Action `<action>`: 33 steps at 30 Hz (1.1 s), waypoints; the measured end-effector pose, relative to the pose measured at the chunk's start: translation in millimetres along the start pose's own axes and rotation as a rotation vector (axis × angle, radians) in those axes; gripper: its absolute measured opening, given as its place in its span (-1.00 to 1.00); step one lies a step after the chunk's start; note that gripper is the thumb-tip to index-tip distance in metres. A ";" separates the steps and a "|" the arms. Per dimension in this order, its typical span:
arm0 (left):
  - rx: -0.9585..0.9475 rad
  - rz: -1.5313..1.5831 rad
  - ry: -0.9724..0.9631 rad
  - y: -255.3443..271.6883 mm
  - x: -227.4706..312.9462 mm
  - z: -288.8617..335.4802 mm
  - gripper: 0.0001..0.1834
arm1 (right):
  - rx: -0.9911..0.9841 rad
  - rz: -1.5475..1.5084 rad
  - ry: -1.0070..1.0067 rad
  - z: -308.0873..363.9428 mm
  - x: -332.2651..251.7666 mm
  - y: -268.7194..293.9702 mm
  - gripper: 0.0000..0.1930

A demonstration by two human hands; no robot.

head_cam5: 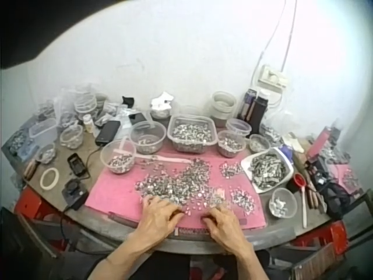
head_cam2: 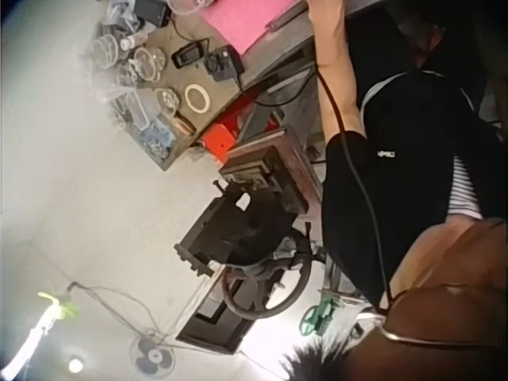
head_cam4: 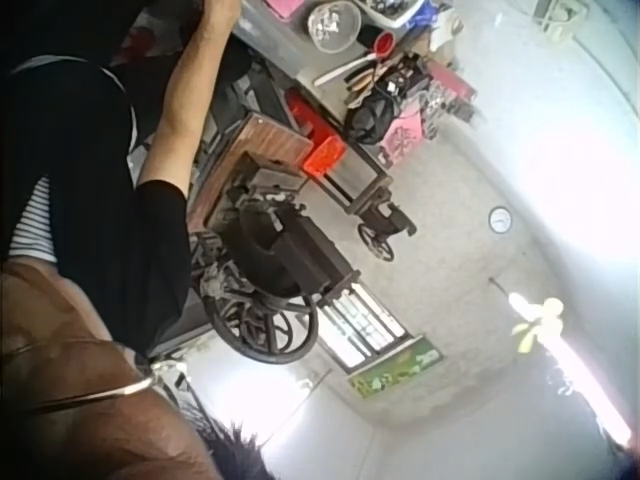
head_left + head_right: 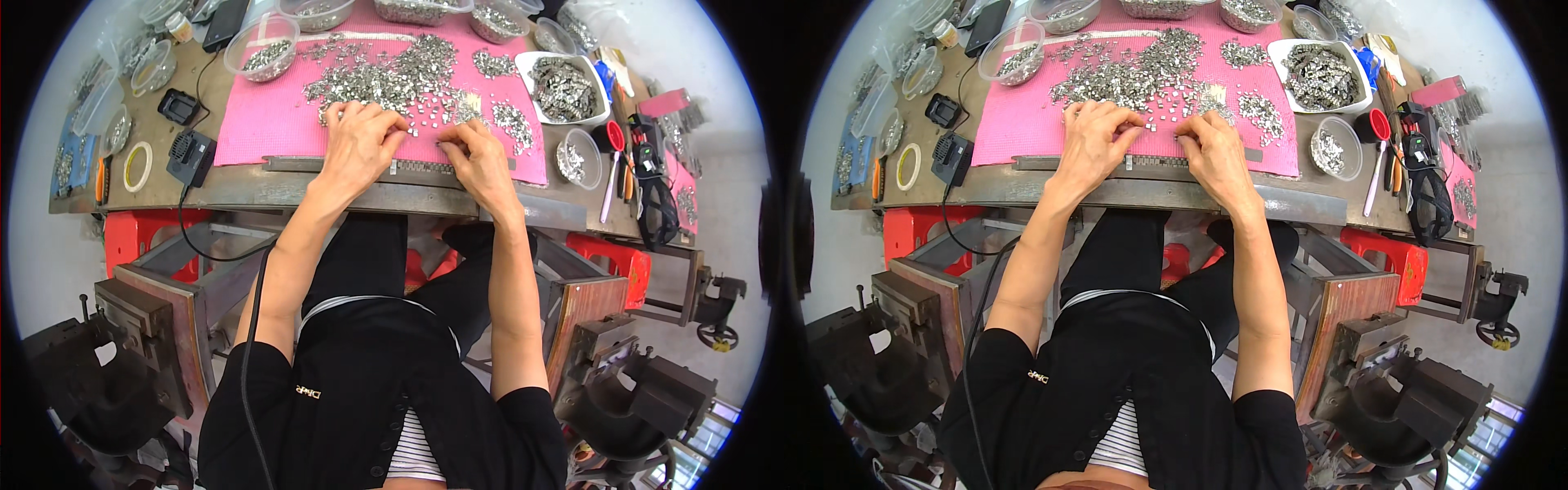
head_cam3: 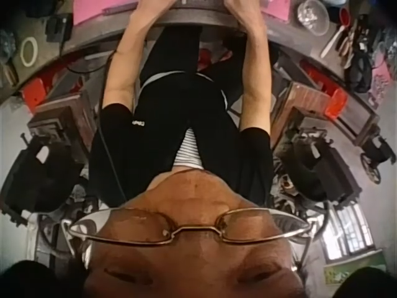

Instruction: The person is selecting small metal pieces, loading them into a guide rail, and using a manual hand-cranked press machine to process them.

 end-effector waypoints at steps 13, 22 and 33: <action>-0.052 -0.037 0.035 -14.6 1.0 -4.4 -0.84 | 0.047 0.118 0.024 1.4 5.5 -11.9 -0.87; 0.009 -0.028 0.011 -15.1 5.4 -2.7 -0.90 | 0.159 0.077 0.059 -16.4 20.1 -12.1 -0.89; 0.010 -0.030 -0.049 -12.4 14.8 -2.0 -0.90 | 0.050 0.153 0.191 -19.7 12.5 -7.8 -0.90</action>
Point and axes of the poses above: each hand's wrist, its own z-axis away from the middle knuckle, its own y-axis out of the back of the hand, x = y × z, the point moved 6 cm from there along -z, towards the middle knuckle, and after that the axes turned 6 degrees about -z, right-handed, at the moved point
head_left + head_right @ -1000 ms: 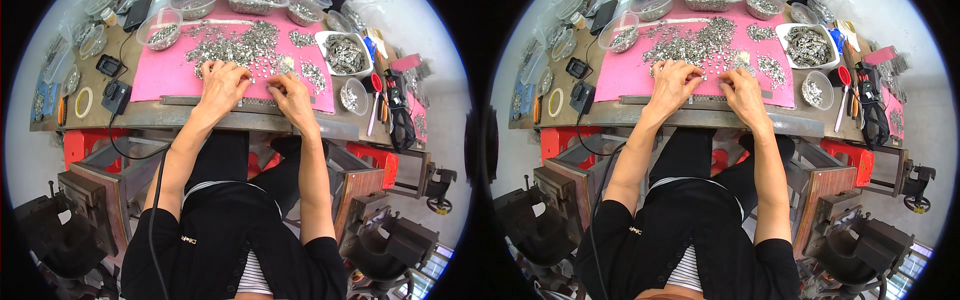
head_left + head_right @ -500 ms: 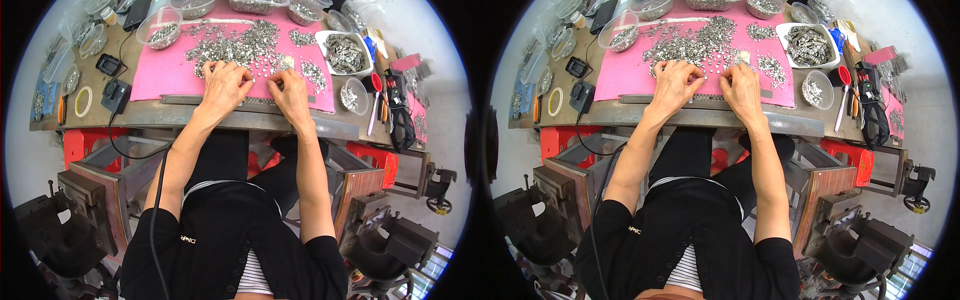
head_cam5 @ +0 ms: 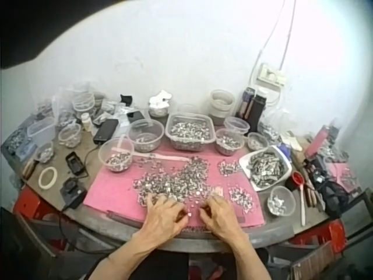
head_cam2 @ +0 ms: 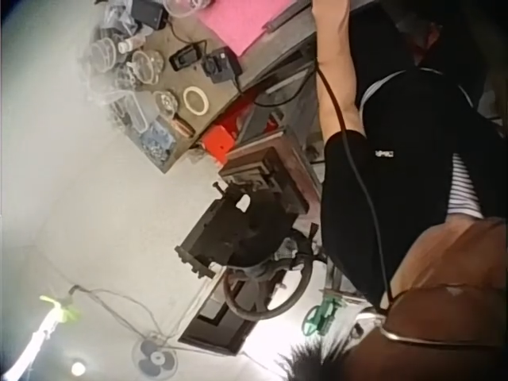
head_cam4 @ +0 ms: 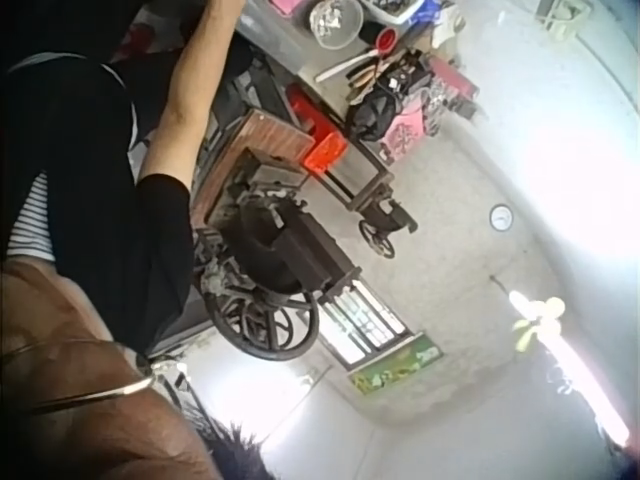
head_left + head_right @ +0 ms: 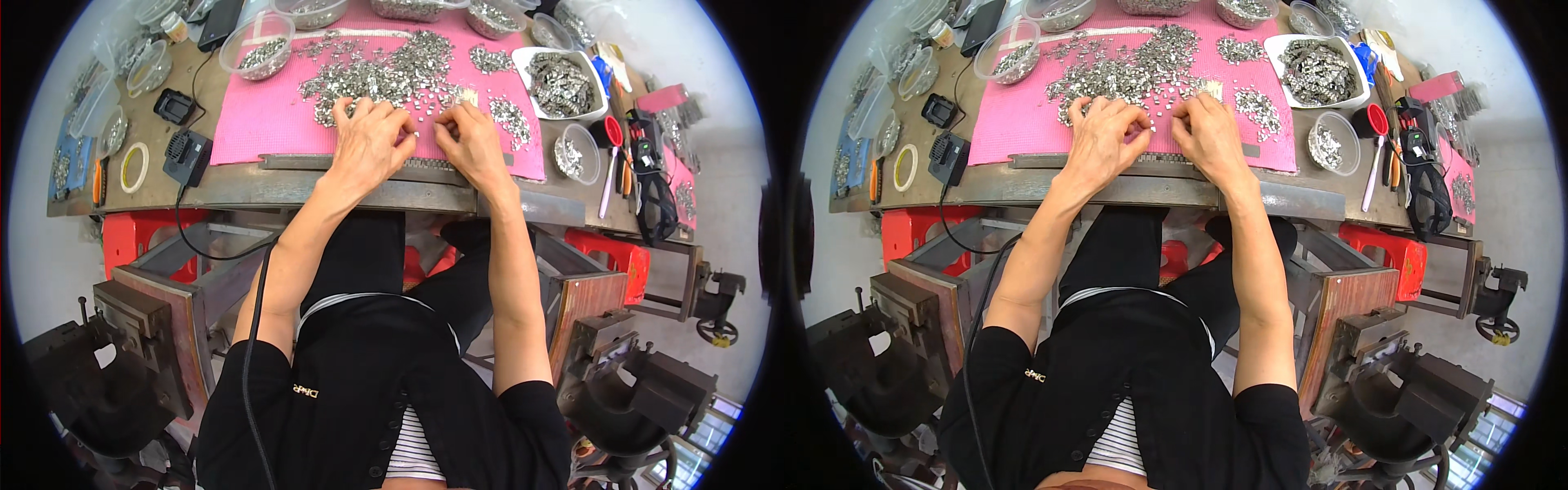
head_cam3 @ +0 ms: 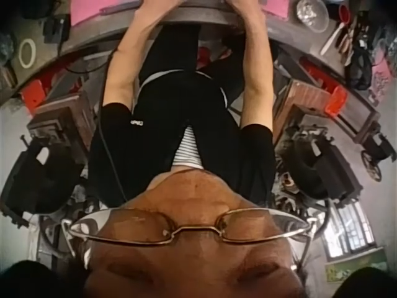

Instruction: The person is selecting small metal pieces, loading them into a guide rail, and using a manual hand-cranked press machine to process them.

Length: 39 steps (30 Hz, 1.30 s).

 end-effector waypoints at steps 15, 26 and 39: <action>0.005 0.059 -0.084 3.2 30.4 21.9 -0.84 | 0.065 -0.071 0.091 53.6 -33.9 15.5 -0.82; 0.003 -0.028 -0.022 -4.2 -8.2 -3.1 -0.91 | 0.092 -0.172 -0.005 47.1 -24.8 24.2 -0.89; -0.091 -0.033 -0.045 -11.1 -7.7 -13.4 -0.91 | 0.051 0.025 -0.038 -6.6 10.0 -3.3 -0.91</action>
Point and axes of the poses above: each hand's wrist, its own z-axis away from the middle knuckle, its own y-axis out of the back of the hand, x = y × z, the point moved 6 cm from there along -z, towards the middle knuckle, and after that the axes turned 6 degrees about -z, right-handed, at the moved point
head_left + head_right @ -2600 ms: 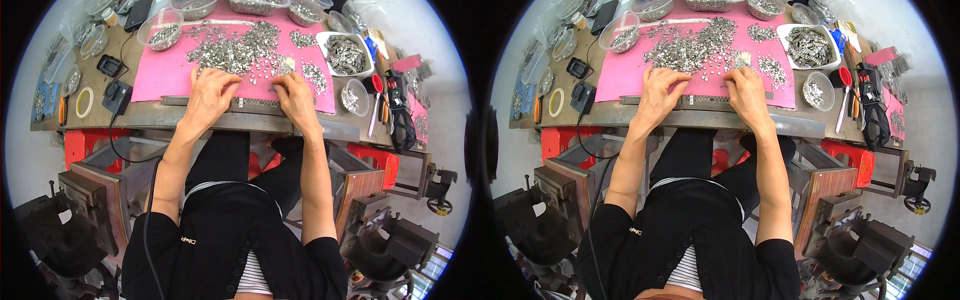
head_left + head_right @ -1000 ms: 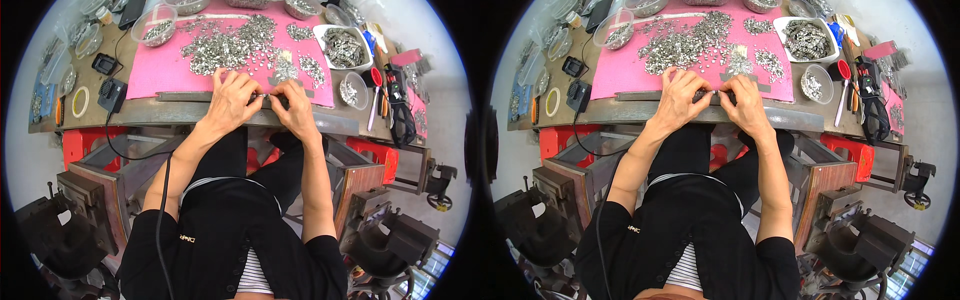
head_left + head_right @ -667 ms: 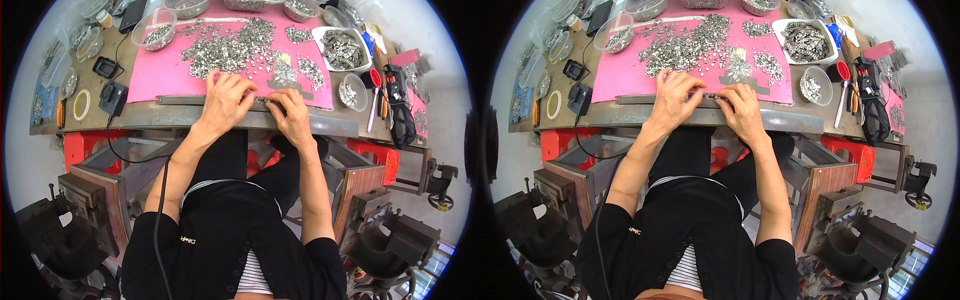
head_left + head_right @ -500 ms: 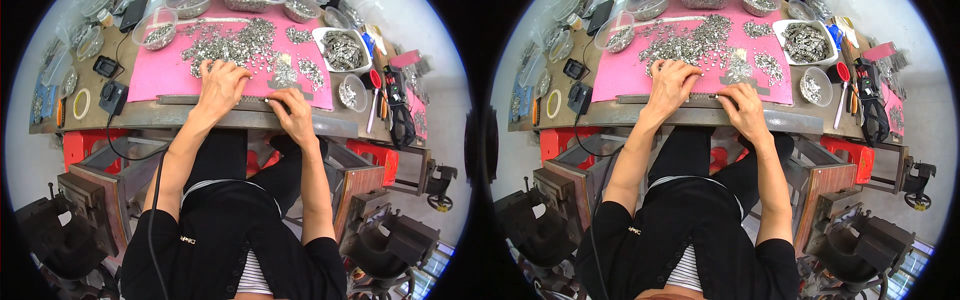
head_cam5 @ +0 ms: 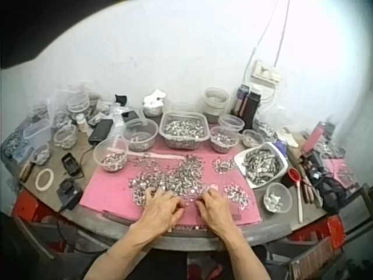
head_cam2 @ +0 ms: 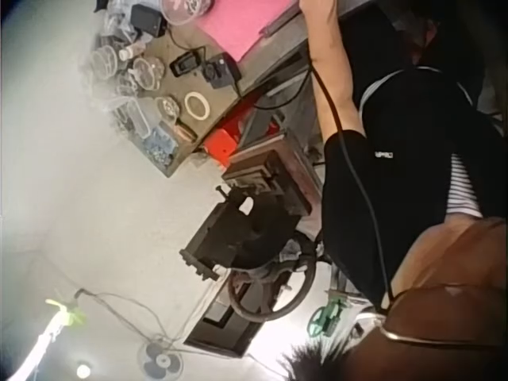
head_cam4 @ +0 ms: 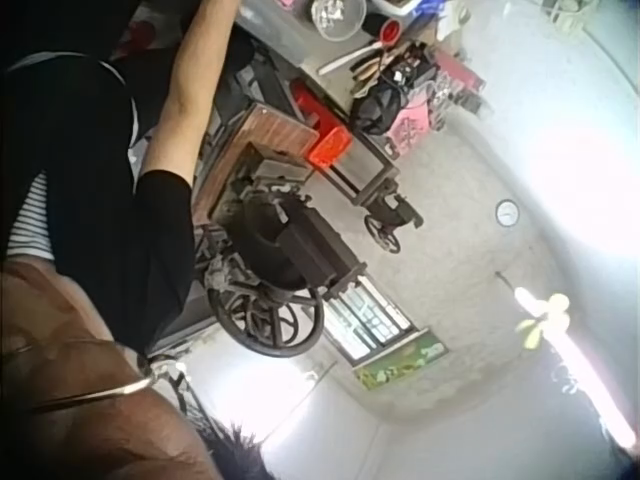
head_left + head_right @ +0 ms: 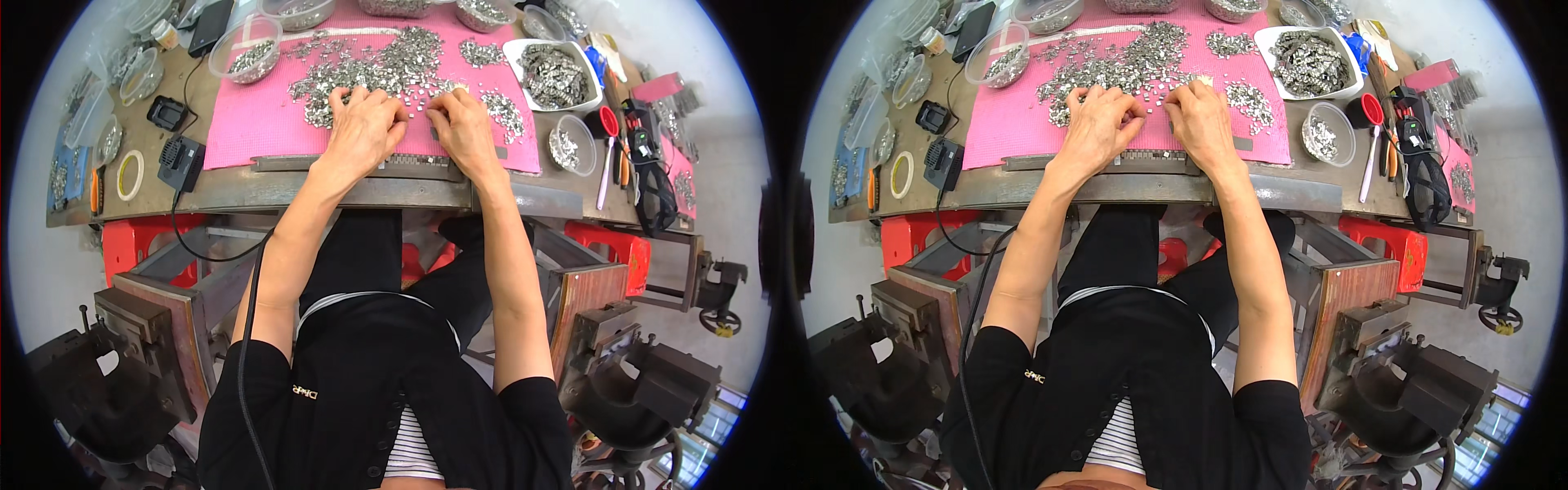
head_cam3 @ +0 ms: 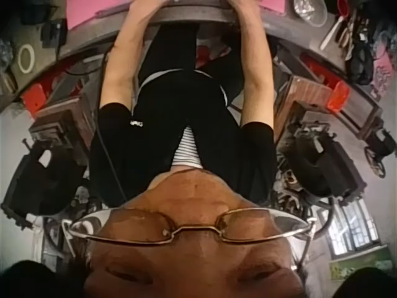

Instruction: The person is selecting small metal pieces, loading them into a guide rail, and using a manual hand-cranked press machine to process them.

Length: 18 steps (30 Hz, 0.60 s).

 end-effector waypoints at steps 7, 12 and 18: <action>0.126 0.016 -0.014 15.9 14.7 12.4 -0.90 | 0.024 0.046 0.027 14.8 -16.2 20.8 -0.93; 0.093 0.177 -0.038 18.6 38.7 32.8 -0.91 | -0.003 -0.166 -0.060 53.6 -26.4 29.9 -0.94; 0.128 0.138 -0.047 11.7 45.8 36.5 -0.90 | 0.092 -0.135 0.000 66.4 -32.3 28.4 -0.93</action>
Point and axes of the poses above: each hand's wrist, its own z-axis away from the middle knuckle, its own y-axis out of the back of the hand, x = y × z, the point moved 6 cm from there along -z, towards the middle knuckle, and after that the axes turned 6 degrees about -z, right-handed, at the moved point
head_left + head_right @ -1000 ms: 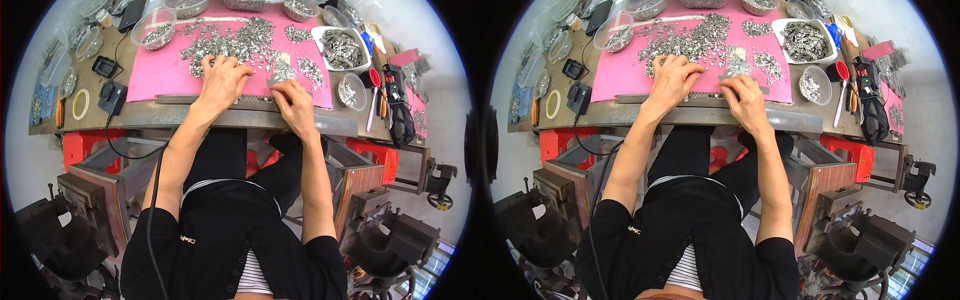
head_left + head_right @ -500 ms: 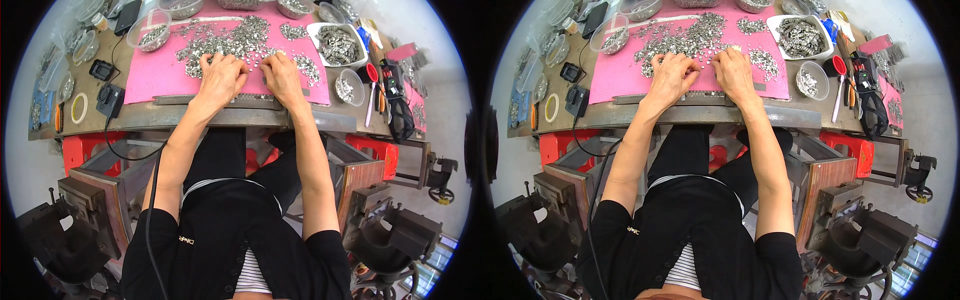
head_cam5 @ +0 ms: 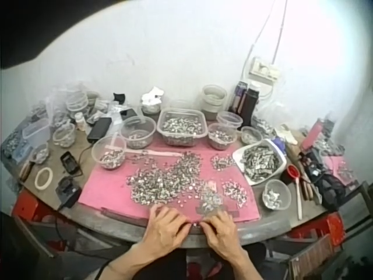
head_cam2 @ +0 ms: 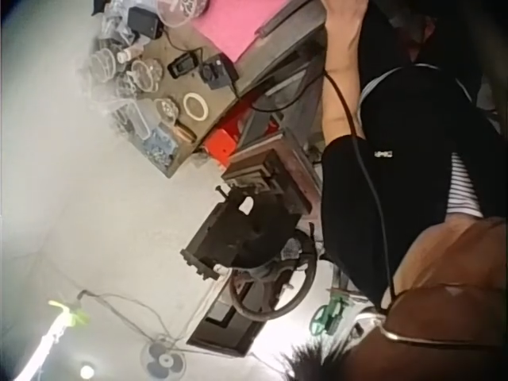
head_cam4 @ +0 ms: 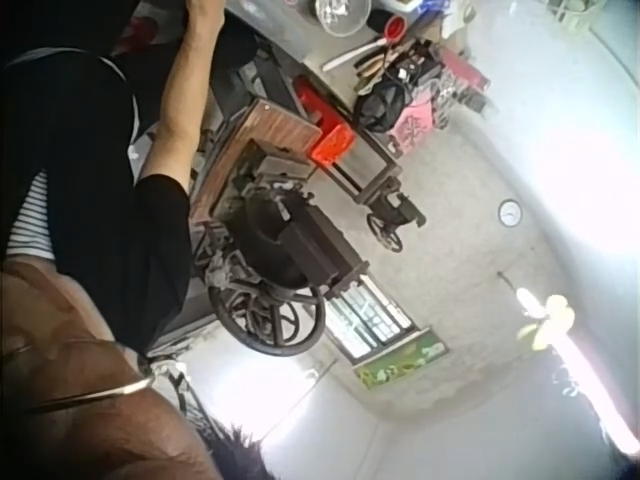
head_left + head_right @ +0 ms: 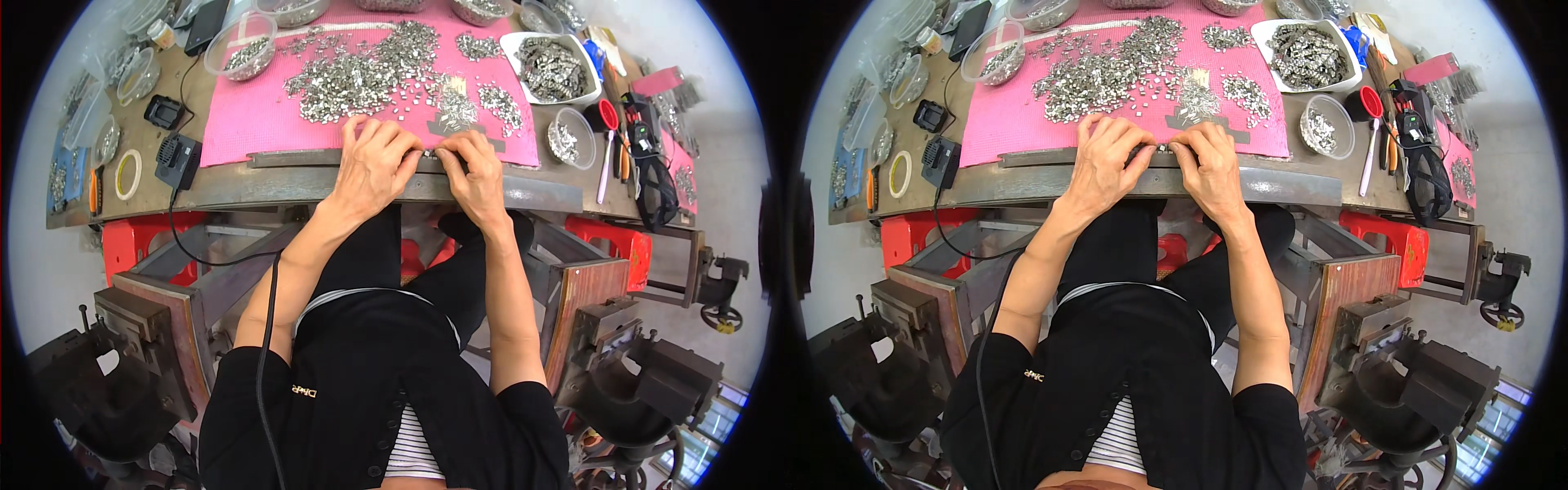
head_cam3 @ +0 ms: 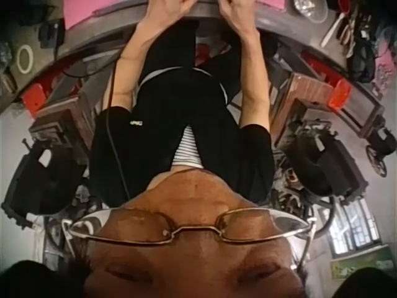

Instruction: The person is selecting small metal pieces, loading them into a guide rail, and using a manual hand-cranked press machine to process them.

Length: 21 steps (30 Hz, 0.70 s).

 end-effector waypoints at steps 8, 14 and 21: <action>-0.008 -0.011 0.014 -4.2 -0.6 0.8 -0.87 | 0.037 -0.031 -0.032 2.4 1.1 -1.3 -0.90; -0.011 -0.006 0.035 -8.9 6.2 0.4 -0.79 | 0.072 -0.091 -0.084 7.2 8.6 -1.7 -0.91; 0.037 0.015 0.068 1.9 1.4 7.1 -0.74 | 0.076 -0.132 -0.102 9.9 8.6 -3.0 -0.92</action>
Point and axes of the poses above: each hand's wrist, its own z-axis away from the middle knuckle, its own y-axis out of the back of the hand, x = y × z, the point moved 6 cm from there along -z, towards the middle knuckle, and after that the axes turned 6 degrees about -z, right-handed, at the moved point
